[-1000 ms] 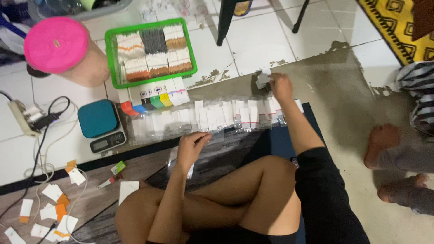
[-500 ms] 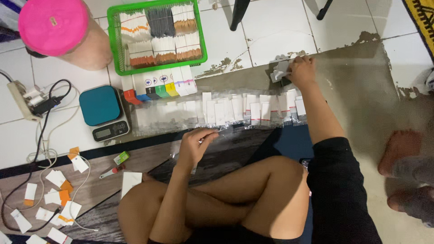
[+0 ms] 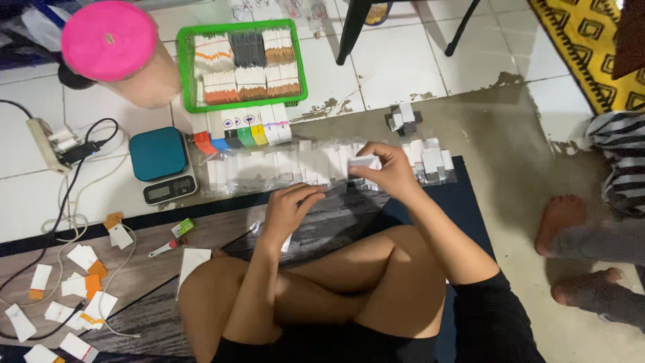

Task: The person picks up individual adhesive labels from a row on the floor and places them into small plastic bags by hand, one at a time.

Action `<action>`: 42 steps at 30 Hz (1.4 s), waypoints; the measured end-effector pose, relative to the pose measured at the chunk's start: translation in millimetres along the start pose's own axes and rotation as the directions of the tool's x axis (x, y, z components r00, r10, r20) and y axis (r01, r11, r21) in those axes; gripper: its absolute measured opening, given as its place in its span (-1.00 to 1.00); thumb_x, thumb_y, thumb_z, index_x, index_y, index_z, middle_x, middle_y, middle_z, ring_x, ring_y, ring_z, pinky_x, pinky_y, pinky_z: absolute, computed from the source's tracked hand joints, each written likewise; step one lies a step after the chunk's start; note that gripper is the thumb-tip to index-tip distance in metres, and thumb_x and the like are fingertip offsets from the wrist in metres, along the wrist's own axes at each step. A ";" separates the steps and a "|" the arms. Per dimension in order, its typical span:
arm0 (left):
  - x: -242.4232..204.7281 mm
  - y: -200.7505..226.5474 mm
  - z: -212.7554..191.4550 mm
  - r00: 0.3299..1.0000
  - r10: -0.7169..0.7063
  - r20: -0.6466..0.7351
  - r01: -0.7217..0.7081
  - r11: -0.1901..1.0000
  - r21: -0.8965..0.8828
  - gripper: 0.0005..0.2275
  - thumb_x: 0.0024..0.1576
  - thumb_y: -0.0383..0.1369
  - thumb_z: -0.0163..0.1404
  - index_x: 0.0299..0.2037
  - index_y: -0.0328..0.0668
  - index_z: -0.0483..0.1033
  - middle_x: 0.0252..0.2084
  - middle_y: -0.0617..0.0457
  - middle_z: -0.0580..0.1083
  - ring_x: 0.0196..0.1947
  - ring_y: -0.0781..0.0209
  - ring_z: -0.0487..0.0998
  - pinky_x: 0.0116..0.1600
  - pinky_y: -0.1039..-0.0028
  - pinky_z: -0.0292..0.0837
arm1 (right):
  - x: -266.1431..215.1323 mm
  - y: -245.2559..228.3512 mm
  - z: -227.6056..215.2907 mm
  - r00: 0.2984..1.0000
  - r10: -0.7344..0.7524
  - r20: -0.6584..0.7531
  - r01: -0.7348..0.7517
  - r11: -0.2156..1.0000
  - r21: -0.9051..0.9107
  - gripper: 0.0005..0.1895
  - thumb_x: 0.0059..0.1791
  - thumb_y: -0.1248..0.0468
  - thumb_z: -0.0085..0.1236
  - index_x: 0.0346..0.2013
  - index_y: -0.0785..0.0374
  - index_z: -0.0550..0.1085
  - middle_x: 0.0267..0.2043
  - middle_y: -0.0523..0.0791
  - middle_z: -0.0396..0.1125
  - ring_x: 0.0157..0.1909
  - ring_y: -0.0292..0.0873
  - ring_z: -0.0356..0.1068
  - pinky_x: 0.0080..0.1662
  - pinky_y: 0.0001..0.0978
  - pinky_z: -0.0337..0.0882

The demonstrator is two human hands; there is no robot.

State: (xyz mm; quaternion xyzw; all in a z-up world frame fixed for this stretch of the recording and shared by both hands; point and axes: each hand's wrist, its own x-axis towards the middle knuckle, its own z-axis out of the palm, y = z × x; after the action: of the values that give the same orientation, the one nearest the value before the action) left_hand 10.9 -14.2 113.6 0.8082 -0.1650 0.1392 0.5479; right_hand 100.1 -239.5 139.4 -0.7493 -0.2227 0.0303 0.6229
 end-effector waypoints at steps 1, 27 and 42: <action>-2.8 0.3 -0.4 1.000 0.010 -0.010 -0.010 1.000 -0.001 -0.87 0.20 -0.41 0.02 -0.16 -0.14 0.63 -0.38 0.00 0.60 -0.44 0.12 0.60 -0.35 0.45 0.51 | -1.1 -4.7 4.6 1.000 -0.011 0.004 0.011 1.000 -0.007 -0.81 -0.24 0.41 0.46 -0.47 0.25 0.54 -0.45 -0.10 0.47 -0.31 -0.23 0.40 -0.07 -0.34 0.31; -23.3 -16.2 -4.3 0.952 -0.228 -0.206 0.133 0.910 -0.393 -0.95 0.07 -0.45 0.19 -0.31 -0.22 0.64 -0.46 -0.06 0.59 -0.43 0.28 0.59 -0.31 0.49 0.50 | -35.5 -8.2 80.2 0.973 0.017 -0.230 0.024 0.984 0.176 -0.62 -0.03 0.36 0.18 0.07 0.38 0.39 -0.05 0.03 0.38 0.03 -0.09 0.33 0.08 -0.20 0.30; -19.4 -17.7 1.8 0.930 -0.289 -0.228 0.181 0.898 -0.400 -0.93 0.03 -0.43 0.24 -0.33 -0.16 0.64 -0.44 -0.01 0.59 -0.32 0.34 0.56 -0.23 0.45 0.51 | -50.6 -5.1 77.3 0.998 -0.053 -0.018 0.048 0.980 -0.191 -0.78 -0.15 0.45 0.29 -0.22 0.24 0.60 -0.36 -0.04 0.49 -0.27 -0.15 0.46 -0.14 -0.26 0.44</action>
State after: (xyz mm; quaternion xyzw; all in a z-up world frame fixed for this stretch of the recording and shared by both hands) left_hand 0.8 -7.5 90.2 0.6754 -0.0089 0.1509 0.7218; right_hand 28.1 -186.6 115.3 -0.7999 -0.2365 -0.0155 0.5513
